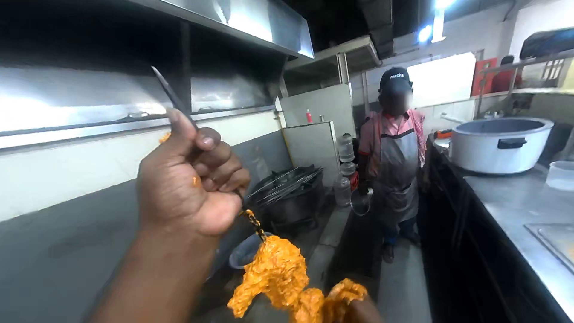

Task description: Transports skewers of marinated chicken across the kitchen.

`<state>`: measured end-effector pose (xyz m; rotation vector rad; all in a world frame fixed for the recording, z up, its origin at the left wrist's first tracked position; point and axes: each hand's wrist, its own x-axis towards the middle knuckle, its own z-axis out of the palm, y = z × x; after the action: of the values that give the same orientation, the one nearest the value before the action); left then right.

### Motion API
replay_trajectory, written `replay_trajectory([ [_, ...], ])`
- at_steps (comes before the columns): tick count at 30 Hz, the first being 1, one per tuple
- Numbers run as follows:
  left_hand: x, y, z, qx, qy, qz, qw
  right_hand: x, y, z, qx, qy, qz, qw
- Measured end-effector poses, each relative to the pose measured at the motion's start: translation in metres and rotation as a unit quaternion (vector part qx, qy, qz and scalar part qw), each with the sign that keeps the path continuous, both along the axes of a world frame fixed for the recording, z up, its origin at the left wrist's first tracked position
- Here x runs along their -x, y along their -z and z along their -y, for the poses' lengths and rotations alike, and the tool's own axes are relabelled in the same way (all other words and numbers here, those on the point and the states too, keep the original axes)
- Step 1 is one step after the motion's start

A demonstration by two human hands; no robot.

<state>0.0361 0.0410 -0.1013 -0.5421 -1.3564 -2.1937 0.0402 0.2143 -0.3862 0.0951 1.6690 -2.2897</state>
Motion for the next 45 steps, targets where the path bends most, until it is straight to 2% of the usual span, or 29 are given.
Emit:
replay_trajectory([
  [2, 0.001, 0.001, -0.012, -0.009, -0.005, 0.007, 1.0, 0.008, 0.011, -0.003, -0.008, -0.02, -0.006, 1.0],
  [5, 0.0, 0.004, -0.023, -0.018, 0.002, 0.012, 1.0, 0.014, 0.019, -0.005, 0.068, 0.016, -0.004, 0.998],
  [9, -0.003, 0.009, -0.032, -0.015, 0.014, 0.011, 1.0, 0.001, -0.003, -0.021, 0.133, 0.045, -0.051, 0.989],
  [12, -0.004, 0.015, -0.042, -0.016, 0.022, 0.013, 1.0, -0.005, -0.018, -0.034, 0.145, 0.032, -0.096, 0.984],
  [17, -0.002, 0.025, -0.065, -0.02, 0.026, 0.032, 0.999, -0.023, -0.055, -0.049, 0.087, 0.037, -0.19, 0.977],
  [21, -0.004, 0.033, -0.084, -0.024, 0.029, 0.045, 0.998, -0.018, -0.061, -0.055, 0.081, 0.029, -0.22, 0.972],
  [25, -0.007, 0.038, -0.098, -0.039, -0.005, 0.06, 0.997, -0.026, -0.053, -0.066, 0.063, 0.03, -0.248, 0.966],
  [30, -0.012, 0.046, -0.115, -0.044, -0.061, 0.087, 0.993, -0.042, -0.06, -0.081, 0.014, 0.021, -0.223, 0.974],
  [35, -0.024, 0.052, -0.13, -0.055, -0.106, 0.102, 0.988, -0.059, -0.052, -0.079, -0.034, 0.054, -0.401, 0.914],
  [40, -0.037, 0.058, -0.131, -0.074, -0.111, 0.098, 0.986, -0.062, -0.03, -0.064, -0.081, 0.104, -0.498, 0.857],
  [42, -0.044, 0.059, -0.129, -0.077, -0.114, 0.103, 0.985, -0.07, -0.036, -0.061, -0.05, 0.118, -0.501, 0.856],
  [45, -0.053, 0.059, -0.13, -0.077, -0.122, 0.104, 0.984, -0.086, -0.046, -0.056, 0.01, 0.086, -0.486, 0.87],
])
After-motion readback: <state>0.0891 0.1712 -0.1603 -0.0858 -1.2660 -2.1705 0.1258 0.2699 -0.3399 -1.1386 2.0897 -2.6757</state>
